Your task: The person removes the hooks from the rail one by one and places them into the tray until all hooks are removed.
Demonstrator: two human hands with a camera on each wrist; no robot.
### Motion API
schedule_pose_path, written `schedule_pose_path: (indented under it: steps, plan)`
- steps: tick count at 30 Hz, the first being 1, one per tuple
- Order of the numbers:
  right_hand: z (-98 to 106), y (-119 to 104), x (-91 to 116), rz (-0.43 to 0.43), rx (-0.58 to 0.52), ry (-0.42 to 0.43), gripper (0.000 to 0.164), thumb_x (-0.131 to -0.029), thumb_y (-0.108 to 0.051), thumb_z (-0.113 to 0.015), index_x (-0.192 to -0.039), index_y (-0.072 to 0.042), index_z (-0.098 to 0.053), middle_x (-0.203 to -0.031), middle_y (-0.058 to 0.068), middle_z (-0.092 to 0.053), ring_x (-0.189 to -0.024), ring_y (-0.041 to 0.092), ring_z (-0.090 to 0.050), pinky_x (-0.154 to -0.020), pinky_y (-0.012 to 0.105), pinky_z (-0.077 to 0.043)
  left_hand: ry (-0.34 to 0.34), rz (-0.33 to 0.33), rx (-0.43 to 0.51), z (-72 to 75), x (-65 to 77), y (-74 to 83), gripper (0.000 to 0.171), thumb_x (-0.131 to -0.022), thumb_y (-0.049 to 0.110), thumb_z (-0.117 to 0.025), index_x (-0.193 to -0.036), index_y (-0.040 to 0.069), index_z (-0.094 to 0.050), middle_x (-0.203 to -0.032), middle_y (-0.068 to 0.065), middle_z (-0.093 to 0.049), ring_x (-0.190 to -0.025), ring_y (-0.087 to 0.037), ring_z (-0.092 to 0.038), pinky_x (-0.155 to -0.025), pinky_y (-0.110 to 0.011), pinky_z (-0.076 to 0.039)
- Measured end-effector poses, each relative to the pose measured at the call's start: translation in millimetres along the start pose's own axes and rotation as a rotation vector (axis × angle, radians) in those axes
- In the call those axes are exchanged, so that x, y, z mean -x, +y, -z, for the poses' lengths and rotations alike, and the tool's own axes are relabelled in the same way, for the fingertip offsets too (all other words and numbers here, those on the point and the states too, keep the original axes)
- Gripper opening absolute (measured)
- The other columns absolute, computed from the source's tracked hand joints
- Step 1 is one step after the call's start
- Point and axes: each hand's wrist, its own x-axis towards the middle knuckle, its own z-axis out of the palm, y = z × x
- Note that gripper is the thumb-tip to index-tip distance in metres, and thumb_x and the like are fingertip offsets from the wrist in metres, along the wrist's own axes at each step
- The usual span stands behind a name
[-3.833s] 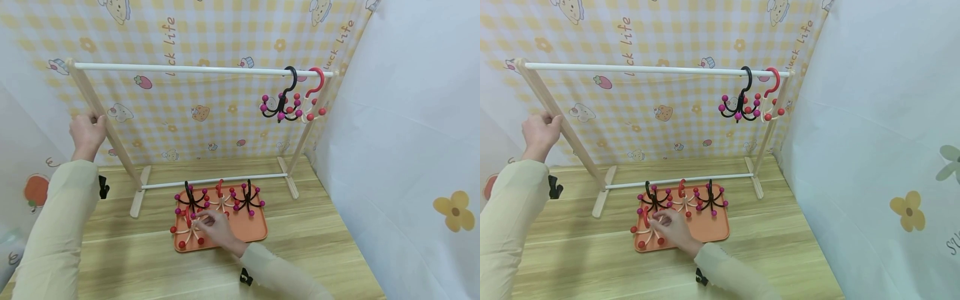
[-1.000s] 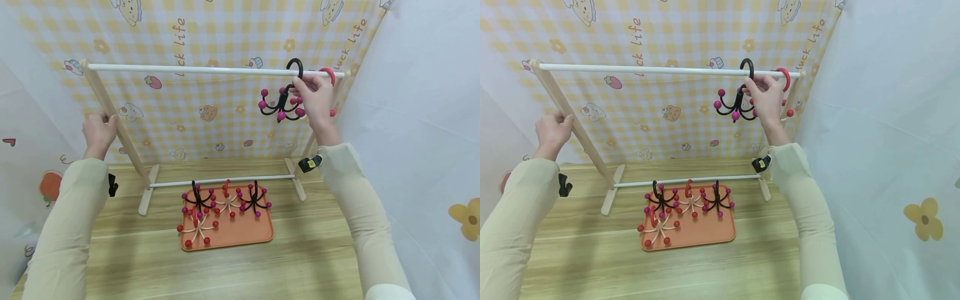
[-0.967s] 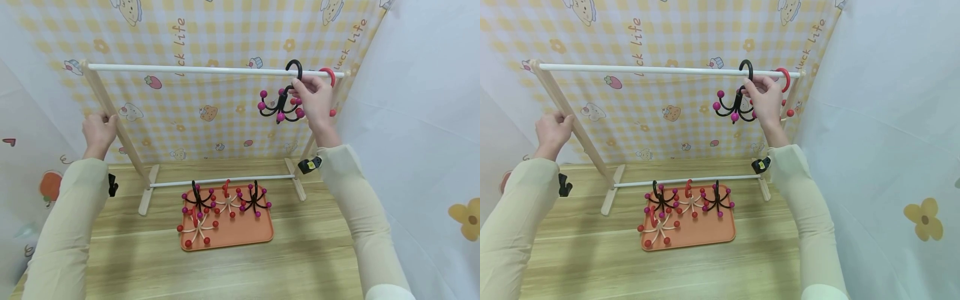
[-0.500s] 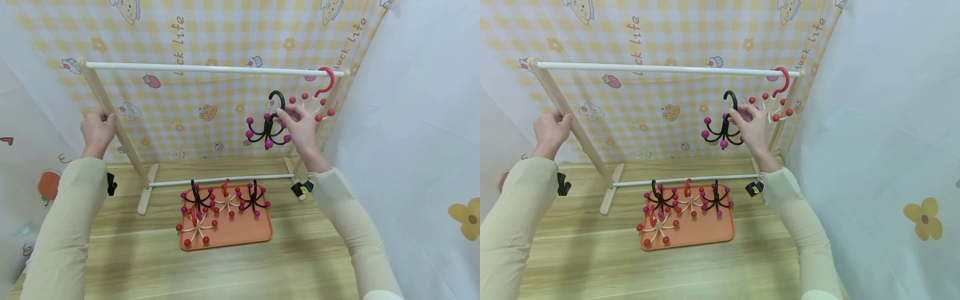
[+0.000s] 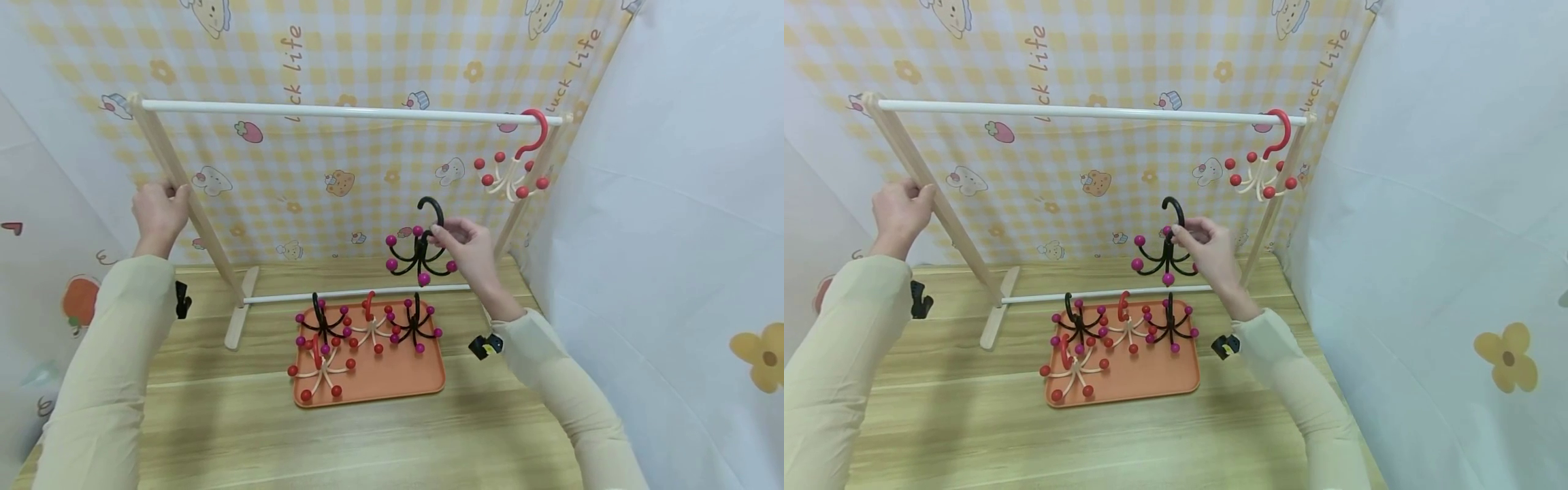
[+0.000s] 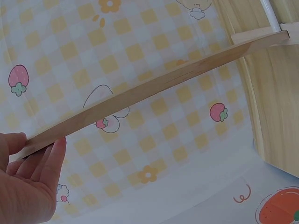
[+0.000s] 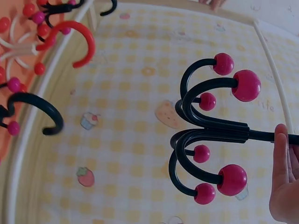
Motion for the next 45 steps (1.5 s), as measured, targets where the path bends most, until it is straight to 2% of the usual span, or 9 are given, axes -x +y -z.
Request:
schedule_pose_path:
  steps: [3, 7, 10, 18, 24, 27, 34, 40, 45]
  plan:
    - [-4, 3, 10, -0.011, 0.006, -0.038, 0.022, -0.085, -0.009, -0.059, -0.096, 0.009, -0.058, -0.085, 0.022, -0.063, -0.076, 0.025, -0.061, -0.070, 0.028, -0.047, 0.002, -0.001, -0.002, -0.2, -0.4, 0.2, 0.045, -0.092, 0.026, -0.034, -0.109, -0.011, -0.053, -0.110, -0.029, -0.052, -0.104, -0.042, -0.046, -0.079, -0.044, -0.039]
    - [-9, 9, 22, -0.044, 0.021, -0.073, 0.019, -0.084, -0.010, -0.060, -0.095, 0.006, -0.059, -0.085, 0.021, -0.063, -0.077, 0.027, -0.061, -0.057, 0.024, -0.046, -0.006, -0.003, -0.002, -1.0, -0.9, 0.2, 0.046, -0.093, 0.027, -0.034, -0.110, -0.011, -0.053, -0.110, -0.029, -0.052, -0.101, -0.041, -0.048, -0.073, -0.038, -0.040]
    - [-12, 14, 30, -0.053, 0.029, -0.097, 0.018, -0.084, -0.010, -0.060, -0.093, 0.005, -0.061, -0.082, 0.019, -0.064, -0.074, 0.021, -0.061, -0.051, 0.028, -0.046, -0.013, 0.002, -0.001, -1.4, -0.8, 0.1, 0.046, -0.093, 0.028, -0.035, -0.110, -0.011, -0.053, -0.110, -0.029, -0.053, -0.099, -0.040, -0.050, -0.067, -0.032, -0.040]
    - [-26, 28, 55, -0.066, -0.010, -0.162, 0.016, -0.083, -0.004, -0.060, -0.093, 0.009, -0.060, -0.080, 0.023, -0.062, -0.069, 0.018, -0.061, -0.066, 0.041, -0.049, -0.004, -0.013, -0.006, -1.1, 0.1, -0.7, 0.046, -0.093, 0.027, -0.034, -0.108, -0.011, -0.054, -0.109, -0.029, -0.053, -0.102, -0.042, -0.048, -0.075, -0.042, -0.039]
    - [-35, 40, 73, -0.144, -0.033, -0.204, 0.017, -0.083, -0.003, -0.059, -0.094, 0.010, -0.059, -0.082, 0.025, -0.061, -0.069, 0.015, -0.060, -0.066, 0.030, -0.050, -0.003, -0.016, 0.001, 0.5, 1.3, 0.5, 0.045, -0.092, 0.026, -0.034, -0.107, -0.012, -0.053, -0.109, -0.030, -0.052, -0.104, -0.043, -0.045, -0.080, -0.045, -0.037]
    - [-40, 49, 81, -0.150, -0.048, -0.221, 0.016, -0.083, -0.002, -0.059, -0.093, 0.011, -0.059, -0.082, 0.026, -0.060, -0.070, 0.020, -0.061, -0.063, 0.026, -0.049, -0.001, -0.015, 0.001, 0.7, 1.5, 1.0, 0.045, -0.092, 0.026, -0.034, -0.107, -0.011, -0.053, -0.109, -0.029, -0.052, -0.104, -0.043, -0.045, -0.080, -0.045, -0.037]
    - [-50, 70, 100, -0.173, -0.045, -0.219, 0.013, -0.083, -0.004, -0.060, -0.090, 0.008, -0.060, -0.081, 0.024, -0.062, -0.074, 0.041, -0.058, -0.063, 0.035, -0.049, 0.000, -0.012, 0.005, 0.6, 1.4, 0.7, 0.044, -0.092, 0.026, -0.034, -0.107, -0.011, -0.053, -0.108, -0.030, -0.052, -0.104, -0.043, -0.044, -0.083, -0.046, -0.034]
    - [-60, 91, 114, -0.200, -0.045, -0.188, 0.014, -0.083, -0.005, -0.060, -0.091, 0.006, -0.060, -0.077, 0.019, -0.062, -0.070, 0.030, -0.061, -0.062, 0.031, -0.050, -0.007, -0.010, 0.006, 0.6, 0.8, 0.2, 0.045, -0.093, 0.027, -0.034, -0.109, -0.011, -0.053, -0.109, -0.030, -0.052, -0.105, -0.043, -0.043, -0.085, -0.047, -0.033]
    - [-70, 106, 125, -0.225, -0.045, -0.143, 0.017, -0.082, -0.007, -0.061, -0.092, 0.007, -0.060, -0.080, 0.019, -0.063, -0.074, 0.034, -0.060, -0.064, 0.035, -0.050, -0.006, -0.008, -0.007, 0.0, 0.3, -0.2, 0.045, -0.093, 0.027, -0.033, -0.109, -0.010, -0.053, -0.109, -0.029, -0.053, -0.102, -0.041, -0.046, -0.076, -0.041, -0.037]
